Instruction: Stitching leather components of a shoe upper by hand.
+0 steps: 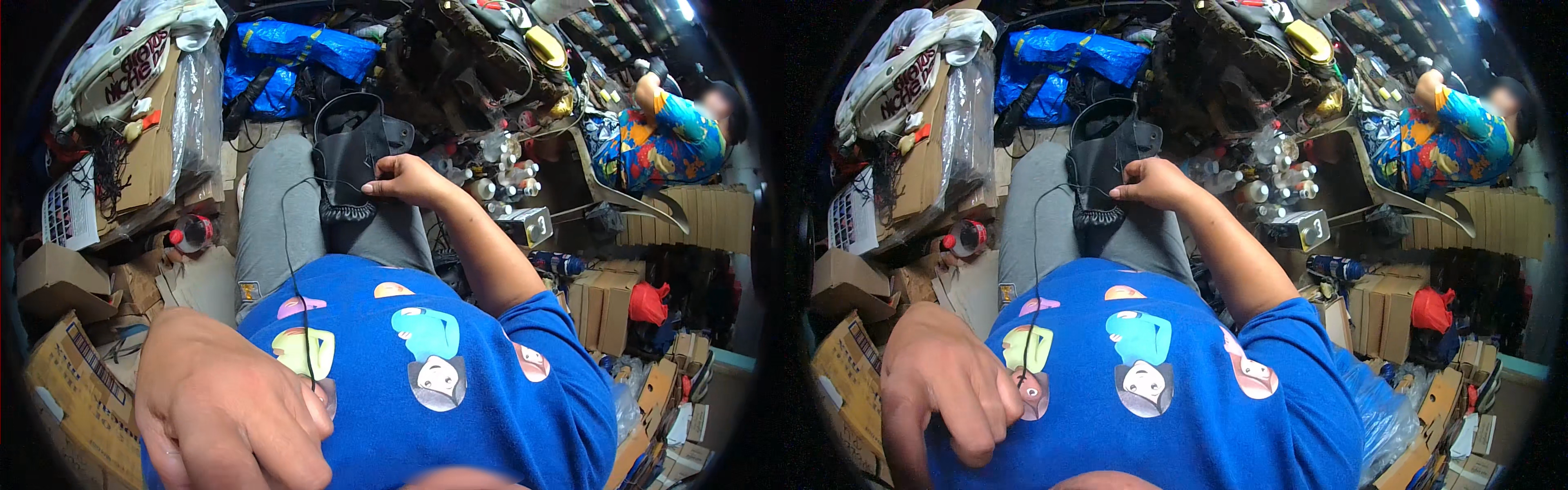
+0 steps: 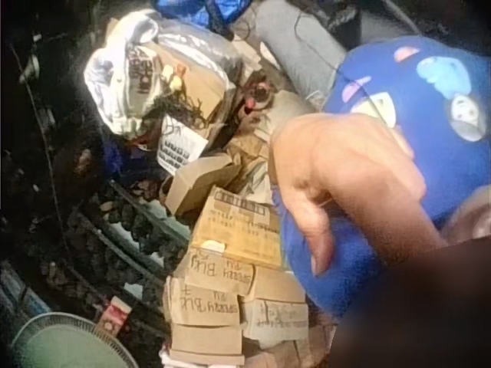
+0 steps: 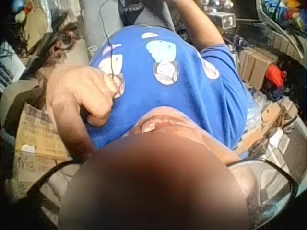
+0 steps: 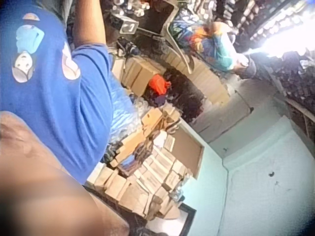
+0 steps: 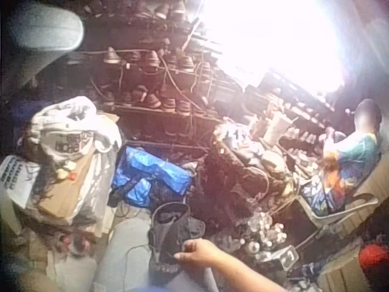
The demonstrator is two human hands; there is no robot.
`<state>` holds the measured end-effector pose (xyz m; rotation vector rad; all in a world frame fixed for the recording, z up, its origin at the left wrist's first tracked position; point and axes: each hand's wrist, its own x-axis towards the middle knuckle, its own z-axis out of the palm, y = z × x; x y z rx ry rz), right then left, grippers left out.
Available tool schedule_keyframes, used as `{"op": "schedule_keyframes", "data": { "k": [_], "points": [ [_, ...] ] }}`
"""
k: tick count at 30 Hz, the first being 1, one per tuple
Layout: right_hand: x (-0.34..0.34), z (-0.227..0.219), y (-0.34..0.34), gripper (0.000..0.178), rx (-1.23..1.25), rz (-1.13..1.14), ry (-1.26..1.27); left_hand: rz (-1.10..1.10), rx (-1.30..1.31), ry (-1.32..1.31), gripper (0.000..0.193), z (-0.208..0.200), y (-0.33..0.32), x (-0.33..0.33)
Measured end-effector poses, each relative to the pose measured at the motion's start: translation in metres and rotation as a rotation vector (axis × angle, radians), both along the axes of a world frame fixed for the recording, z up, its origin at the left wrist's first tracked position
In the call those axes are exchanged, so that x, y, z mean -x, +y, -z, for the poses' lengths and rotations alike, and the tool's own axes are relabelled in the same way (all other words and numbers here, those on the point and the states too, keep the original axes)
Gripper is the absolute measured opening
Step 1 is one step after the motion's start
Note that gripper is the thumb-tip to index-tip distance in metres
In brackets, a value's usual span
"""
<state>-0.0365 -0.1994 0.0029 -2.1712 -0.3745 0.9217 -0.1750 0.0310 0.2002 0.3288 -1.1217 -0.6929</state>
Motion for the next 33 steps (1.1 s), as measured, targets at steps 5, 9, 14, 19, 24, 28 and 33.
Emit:
{"op": "schedule_keyframes", "data": {
  "k": [5, 9, 14, 19, 24, 28, 33],
  "points": [
    [0.004, -0.011, 0.003, 0.035, 0.027, -0.015, -0.033, -0.086, 0.235, 0.152, 0.021, -0.011, -0.021, 0.000],
    [0.003, -0.013, 0.003, 0.033, 0.046, -0.027, -0.043, -0.076, 0.314, 0.225, 0.022, 0.004, -0.024, 0.012],
    [0.004, -0.017, 0.006, 0.035, 0.095, -0.034, -0.055, -0.105, 0.237, 0.193, 0.024, -0.011, -0.019, 0.007],
    [0.003, -0.012, 0.004, 0.033, 0.057, -0.029, -0.019, -0.070, 0.256, 0.148, 0.025, -0.012, -0.022, 0.001],
    [0.021, -0.033, 0.013, 0.030, 0.292, -0.107, -0.513, 0.047, 0.384, -0.029, 0.029, 0.011, -0.019, -0.007],
    [0.026, -0.037, 0.016, 0.030, 0.274, -0.147, -0.729, -0.470, -0.133, 0.133, 0.025, 0.055, 0.009, -0.027],
    [0.036, -0.057, 0.003, 0.031, 0.237, -0.224, -0.714, -1.272, -1.075, -0.406, 0.025, 0.170, -0.008, -0.092]
  ]
}}
